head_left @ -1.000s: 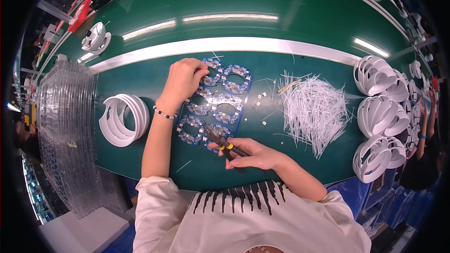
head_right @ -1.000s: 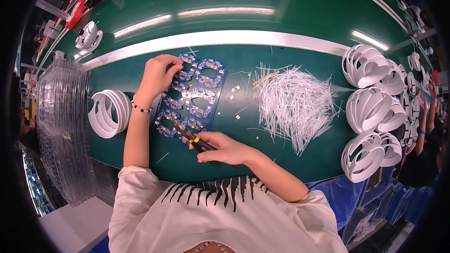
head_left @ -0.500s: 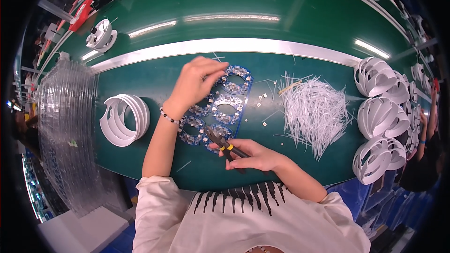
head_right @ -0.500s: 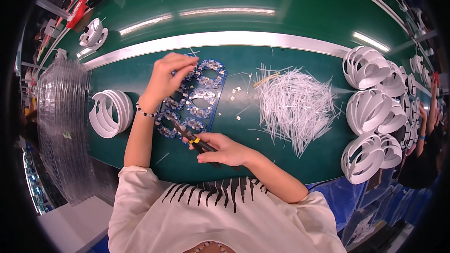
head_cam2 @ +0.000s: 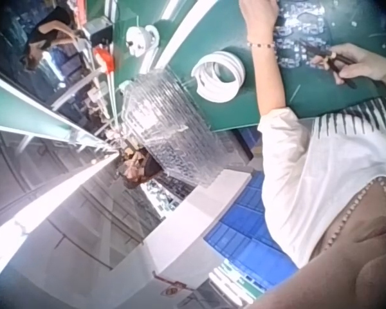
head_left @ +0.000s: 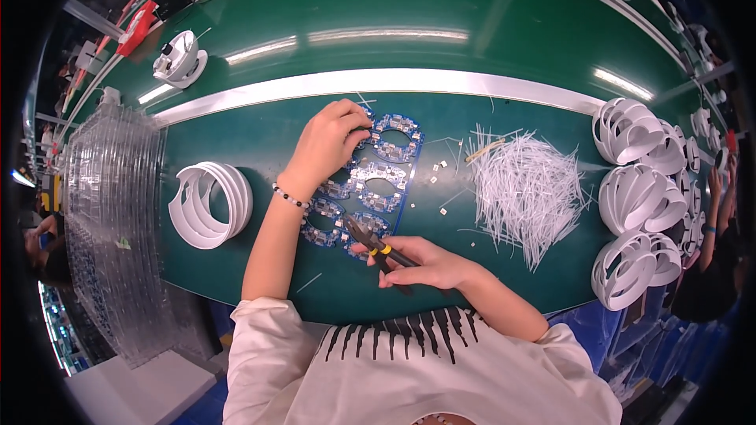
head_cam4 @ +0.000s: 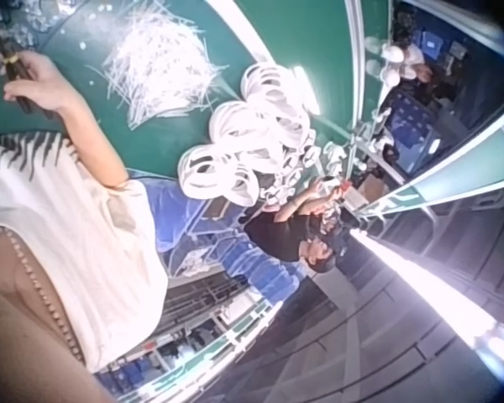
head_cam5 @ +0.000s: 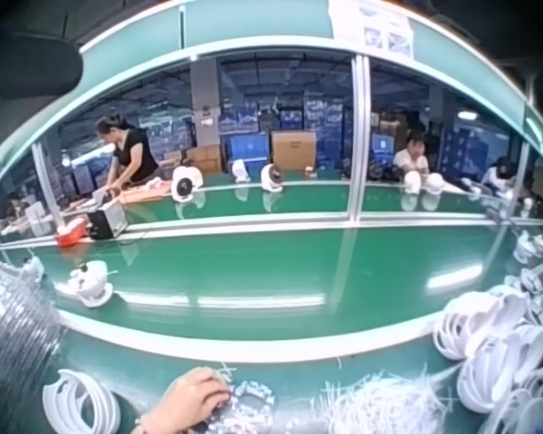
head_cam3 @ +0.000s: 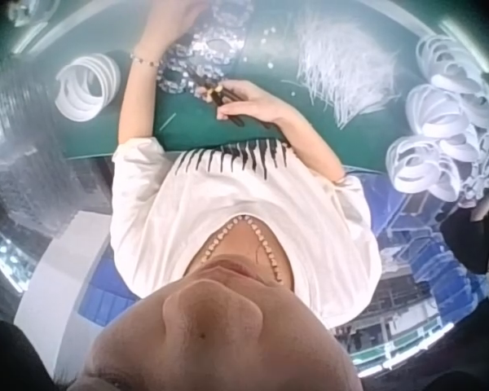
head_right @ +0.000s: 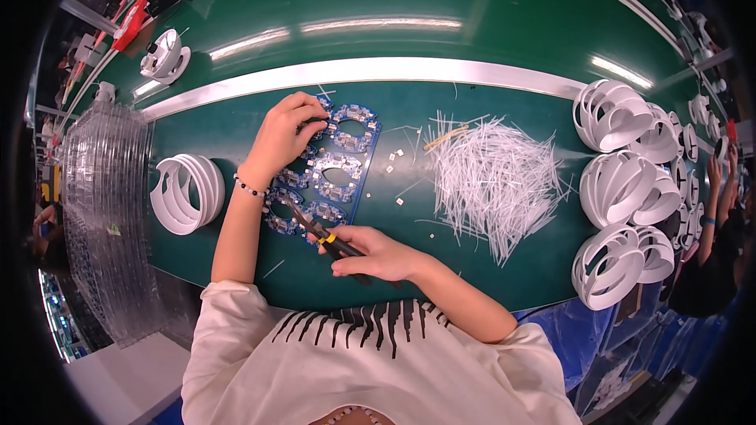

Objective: Separating small LED PCB boards from a larger panel with pliers and assembling components into fixture housings using a screwdriver.

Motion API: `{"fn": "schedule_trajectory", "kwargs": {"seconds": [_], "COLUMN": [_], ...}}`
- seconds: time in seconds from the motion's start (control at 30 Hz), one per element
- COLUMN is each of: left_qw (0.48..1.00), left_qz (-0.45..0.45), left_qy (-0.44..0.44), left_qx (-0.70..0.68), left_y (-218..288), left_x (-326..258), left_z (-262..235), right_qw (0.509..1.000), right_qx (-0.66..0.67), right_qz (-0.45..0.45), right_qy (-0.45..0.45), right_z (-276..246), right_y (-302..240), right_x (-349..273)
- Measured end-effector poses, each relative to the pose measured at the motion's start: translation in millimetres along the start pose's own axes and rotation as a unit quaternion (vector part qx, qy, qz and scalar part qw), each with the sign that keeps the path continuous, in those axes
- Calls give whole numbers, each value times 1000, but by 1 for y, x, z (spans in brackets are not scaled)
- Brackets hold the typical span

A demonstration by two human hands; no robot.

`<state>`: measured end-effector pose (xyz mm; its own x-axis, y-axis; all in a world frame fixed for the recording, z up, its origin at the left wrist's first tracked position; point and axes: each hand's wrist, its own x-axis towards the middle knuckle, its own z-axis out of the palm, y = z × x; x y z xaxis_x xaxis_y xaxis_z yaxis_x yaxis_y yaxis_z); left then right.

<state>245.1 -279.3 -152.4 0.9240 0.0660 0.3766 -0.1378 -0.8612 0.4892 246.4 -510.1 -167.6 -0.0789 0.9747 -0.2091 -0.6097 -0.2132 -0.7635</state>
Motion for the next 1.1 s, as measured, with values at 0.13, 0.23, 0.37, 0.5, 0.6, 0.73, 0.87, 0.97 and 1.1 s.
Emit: {"fn": "schedule_trajectory", "kwargs": {"seconds": [0.13, 0.23, 0.37, 0.5, 0.6, 0.73, 0.87, 0.97, 1.1], "left_qw": [1000, 999, 1000, 1000, 999, 995, 994, 986, 956], "left_qz": [15, -21, -12, -11, -25, -56, -20, -11, -45], "left_qy": [0, -4, -9, -11, -10, -3, 19, -50, -133], "left_qx": [18, -29, -27, -17, -27, -84, -102, -162, -258], "left_y": [1, 1, 1, 1, 3, 2, 12, 28, 32], "left_x": [1, -1, 0, -1, -1, 0, 2, 4, 1], "left_z": [0, 2, 1, 4, 4, 0, -3, -7, -9], "right_qw": [1000, 1000, 1000, 1000, 1000, 1000, 1000, 1000, 1000], "right_qx": [-4, -16, -18, -12, -10, -6, -2, -20, -9], "right_qz": [1, -4, -14, -3, 0, 11, 1, 22, 0], "right_qy": [-11, -11, -10, -8, -10, -10, 1, -8, -9], "right_z": [1, 0, 1, 3, 1, 1, 1, -1, 2], "right_y": [-5, -5, -6, -9, -6, -7, -5, -6, -3], "right_x": [0, -1, -1, -1, -1, -1, -1, -1, 0]}}
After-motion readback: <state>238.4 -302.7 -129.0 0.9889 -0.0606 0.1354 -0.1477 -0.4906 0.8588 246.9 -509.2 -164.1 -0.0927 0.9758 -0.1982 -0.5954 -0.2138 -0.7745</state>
